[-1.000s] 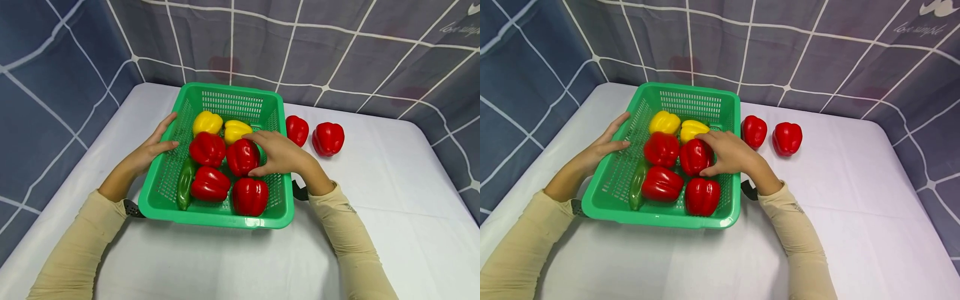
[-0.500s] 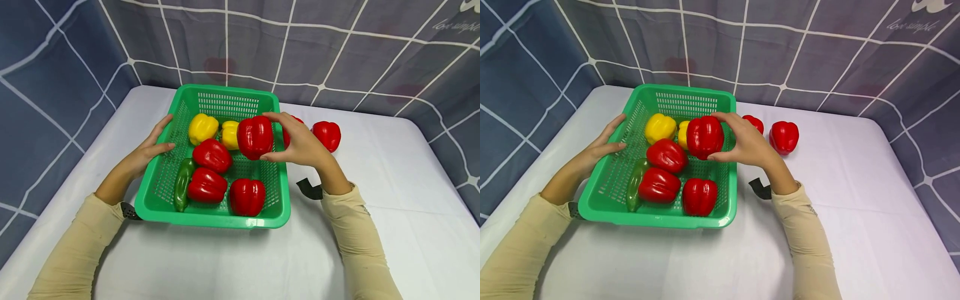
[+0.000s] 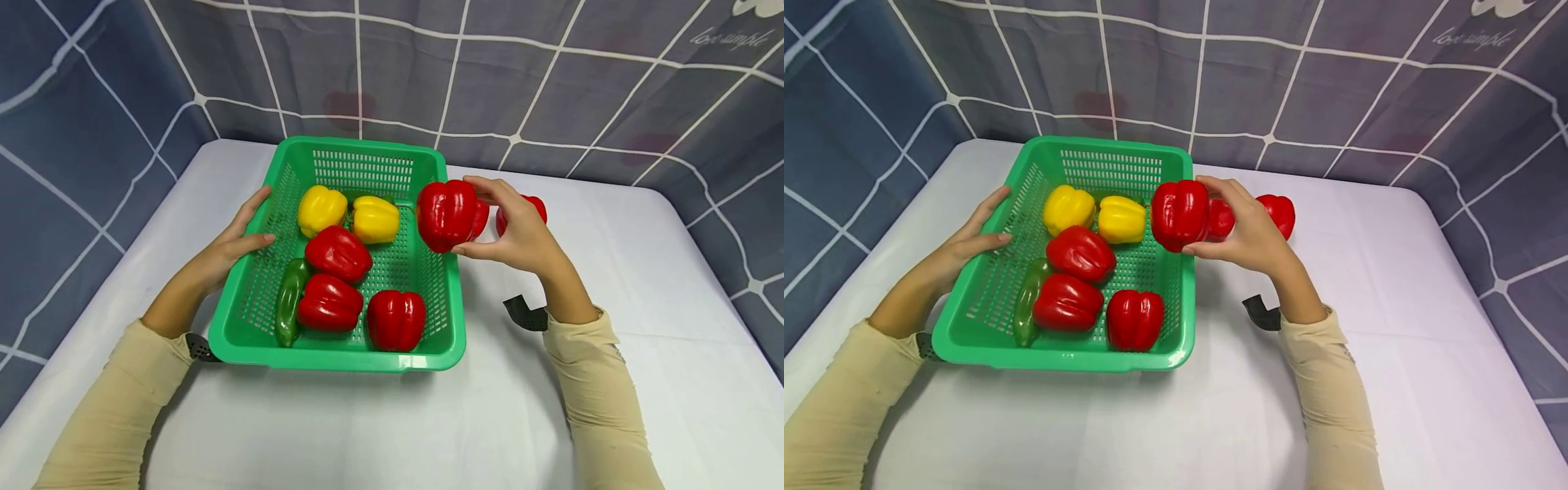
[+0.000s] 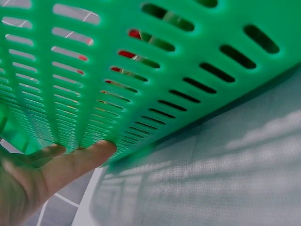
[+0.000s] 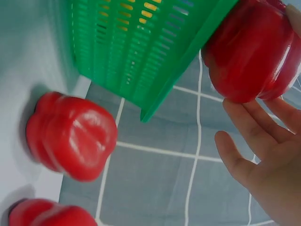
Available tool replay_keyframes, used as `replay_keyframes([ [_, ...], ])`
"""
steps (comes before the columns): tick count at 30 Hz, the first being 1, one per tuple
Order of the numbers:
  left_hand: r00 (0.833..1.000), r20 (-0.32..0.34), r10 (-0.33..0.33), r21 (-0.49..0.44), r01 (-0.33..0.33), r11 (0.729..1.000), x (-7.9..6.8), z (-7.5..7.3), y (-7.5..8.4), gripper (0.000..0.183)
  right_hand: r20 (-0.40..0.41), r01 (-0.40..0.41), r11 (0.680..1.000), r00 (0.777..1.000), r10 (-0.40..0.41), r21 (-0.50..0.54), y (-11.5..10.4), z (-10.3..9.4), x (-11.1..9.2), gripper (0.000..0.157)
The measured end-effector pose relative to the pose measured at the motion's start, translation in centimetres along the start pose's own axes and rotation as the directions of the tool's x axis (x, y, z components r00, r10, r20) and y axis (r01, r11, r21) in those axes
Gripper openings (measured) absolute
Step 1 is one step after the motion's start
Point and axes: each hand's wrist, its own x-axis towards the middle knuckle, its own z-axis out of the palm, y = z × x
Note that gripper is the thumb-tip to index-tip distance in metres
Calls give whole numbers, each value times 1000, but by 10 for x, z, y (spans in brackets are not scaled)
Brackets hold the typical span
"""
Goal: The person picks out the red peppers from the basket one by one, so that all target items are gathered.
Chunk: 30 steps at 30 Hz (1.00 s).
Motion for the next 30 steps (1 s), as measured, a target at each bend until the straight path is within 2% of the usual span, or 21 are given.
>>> replay_keyframes([
  [7,1000,-22,9,39,-8,999,-1,0,-1,71,-31,-41,999,999,41,19,7,-10,-11,81],
  [18,1000,-20,-9,24,10,1000,-2,-1,-1,70,1,-225,973,974,225,52,17,-16,-30,79],
  [30,1000,2,24,-6,-24,1000,0,-1,-3,70,55,-268,961,963,264,67,32,-17,-43,75],
])
